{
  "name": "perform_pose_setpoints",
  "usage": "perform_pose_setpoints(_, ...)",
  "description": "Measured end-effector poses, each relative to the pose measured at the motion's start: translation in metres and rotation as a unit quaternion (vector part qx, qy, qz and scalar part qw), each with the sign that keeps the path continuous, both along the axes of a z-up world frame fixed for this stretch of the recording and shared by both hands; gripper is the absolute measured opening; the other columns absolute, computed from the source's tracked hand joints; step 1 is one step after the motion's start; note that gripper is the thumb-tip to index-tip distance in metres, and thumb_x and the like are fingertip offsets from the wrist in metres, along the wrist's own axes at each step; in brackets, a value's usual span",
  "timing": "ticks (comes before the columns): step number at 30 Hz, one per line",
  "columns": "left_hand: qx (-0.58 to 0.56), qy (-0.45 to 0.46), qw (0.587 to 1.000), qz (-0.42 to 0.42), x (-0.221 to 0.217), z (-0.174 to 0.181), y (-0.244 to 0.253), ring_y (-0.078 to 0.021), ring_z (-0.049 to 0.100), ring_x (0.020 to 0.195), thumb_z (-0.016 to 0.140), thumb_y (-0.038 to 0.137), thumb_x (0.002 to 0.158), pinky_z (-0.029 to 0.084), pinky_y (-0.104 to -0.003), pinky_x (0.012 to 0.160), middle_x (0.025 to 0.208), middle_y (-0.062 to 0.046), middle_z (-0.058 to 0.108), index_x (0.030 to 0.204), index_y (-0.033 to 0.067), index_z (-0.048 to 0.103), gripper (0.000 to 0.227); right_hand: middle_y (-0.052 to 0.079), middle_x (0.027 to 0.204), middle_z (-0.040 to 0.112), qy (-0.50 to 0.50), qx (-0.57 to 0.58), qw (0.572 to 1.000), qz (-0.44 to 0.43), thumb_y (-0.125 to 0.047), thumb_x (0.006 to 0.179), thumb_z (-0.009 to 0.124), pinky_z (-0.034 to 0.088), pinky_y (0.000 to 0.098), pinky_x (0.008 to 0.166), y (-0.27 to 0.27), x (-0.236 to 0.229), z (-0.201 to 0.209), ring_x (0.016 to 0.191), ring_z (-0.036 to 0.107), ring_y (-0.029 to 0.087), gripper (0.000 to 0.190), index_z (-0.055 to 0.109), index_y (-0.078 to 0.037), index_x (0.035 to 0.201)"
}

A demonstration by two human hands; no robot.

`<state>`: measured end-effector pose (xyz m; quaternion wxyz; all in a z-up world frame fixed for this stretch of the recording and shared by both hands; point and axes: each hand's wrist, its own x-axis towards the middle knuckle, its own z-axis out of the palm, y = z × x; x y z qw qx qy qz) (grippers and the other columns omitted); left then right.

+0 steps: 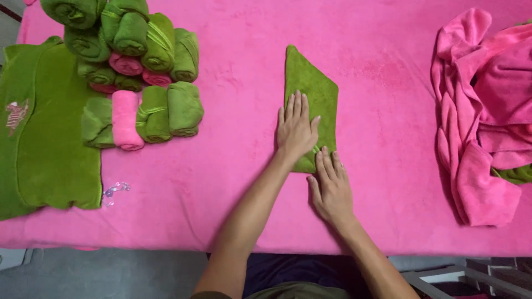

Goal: Rolling and folding towels into specific shapes on a treatment table.

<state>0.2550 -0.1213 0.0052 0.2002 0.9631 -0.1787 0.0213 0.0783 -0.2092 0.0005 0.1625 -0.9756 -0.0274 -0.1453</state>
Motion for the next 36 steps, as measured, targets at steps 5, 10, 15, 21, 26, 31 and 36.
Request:
perform_pose_setpoints(5, -0.014, -0.002, 1.000, 0.011, 0.043, 0.004, -0.004, -0.0321, 0.016, 0.164, 0.044, 0.061, 0.105, 0.017, -0.062, 0.129, 0.176, -0.017, 0.021, 0.165, 0.0048, 0.031, 0.084, 0.007, 0.171, 0.038, 0.021, 0.021, 1.000, -0.011, -0.040, 0.104, 0.055, 0.035, 0.0507, 0.120, 0.001, 0.001, 0.001, 0.153, 0.036, 0.039, 0.066, 0.041, -0.013, 0.164)
perform_pose_setpoints(10, -0.063, -0.077, 0.995, -0.012, 0.053, 0.012, 0.006, -0.0365, 0.015, 0.164, 0.048, 0.045, 0.109, 0.013, -0.067, 0.128, 0.175, -0.021, 0.020, 0.166, 0.0039, 0.031, 0.072, 0.006, 0.170, 0.039, 0.012, 0.003, 1.000, -0.014, -0.040, 0.104, 0.056, 0.036, 0.0498, 0.119, 0.003, 0.000, 0.005, 0.152, 0.038, 0.038, 0.066, 0.042, -0.015, 0.163)
perform_pose_setpoints(15, -0.183, -0.234, 0.945, -0.137, -0.042, -0.007, 0.033, -0.0359, 0.050, 0.146, 0.054, 0.023, 0.106, 0.034, -0.055, 0.125, 0.157, -0.017, 0.054, 0.152, 0.0125, 0.059, 0.047, 0.006, 0.169, 0.041, 0.007, 0.008, 1.000, -0.017, -0.040, 0.102, 0.056, 0.036, 0.0488, 0.120, -0.003, 0.004, -0.011, 0.153, 0.038, 0.037, 0.066, 0.044, -0.015, 0.162)
perform_pose_setpoints(21, -0.232, -0.099, 0.926, -0.282, -0.099, -0.029, 0.089, -0.0325, 0.065, 0.127, 0.071, 0.020, 0.097, 0.054, -0.044, 0.107, 0.131, -0.011, 0.070, 0.132, 0.0087, 0.070, 0.037, 0.011, 0.167, 0.045, -0.024, -0.003, 0.999, -0.023, -0.036, 0.099, 0.061, 0.039, 0.0514, 0.117, 0.004, 0.002, -0.009, 0.151, 0.042, 0.040, 0.066, 0.050, -0.009, 0.158)
perform_pose_setpoints(26, -0.180, -0.112, 0.945, -0.249, -0.081, -0.053, 0.076, -0.0233, 0.063, 0.124, 0.076, 0.035, 0.093, 0.053, -0.039, 0.100, 0.127, 0.000, 0.067, 0.128, 0.0174, 0.070, 0.039, 0.025, 0.155, 0.055, -0.044, 0.154, 0.984, 0.077, -0.015, 0.088, 0.077, 0.041, 0.0590, 0.113, -0.017, 0.008, 0.014, 0.141, 0.047, 0.055, 0.064, 0.059, 0.002, 0.147)
perform_pose_setpoints(31, -0.235, -0.079, 0.929, -0.276, -0.069, -0.035, 0.069, -0.0305, 0.067, 0.109, 0.071, 0.021, 0.098, 0.055, -0.042, 0.091, 0.112, -0.008, 0.068, 0.114, 0.0080, 0.072, 0.021, 0.004, 0.124, 0.072, -0.082, 0.135, 0.982, 0.108, -0.033, 0.070, 0.095, 0.054, 0.0439, 0.097, -0.074, 0.014, -0.009, 0.111, 0.066, 0.030, 0.067, 0.075, -0.023, 0.134)
perform_pose_setpoints(36, -0.273, -0.034, 0.917, -0.289, -0.061, -0.031, 0.069, -0.0324, 0.067, 0.101, 0.072, 0.017, 0.097, 0.055, -0.043, 0.090, 0.105, -0.009, 0.068, 0.106, 0.0053, 0.072, 0.015, -0.003, 0.105, 0.074, -0.081, 0.147, 0.975, 0.145, -0.038, 0.076, 0.091, 0.056, 0.0357, 0.081, -0.087, 0.031, -0.020, 0.087, 0.063, 0.020, 0.045, 0.083, -0.026, 0.119)
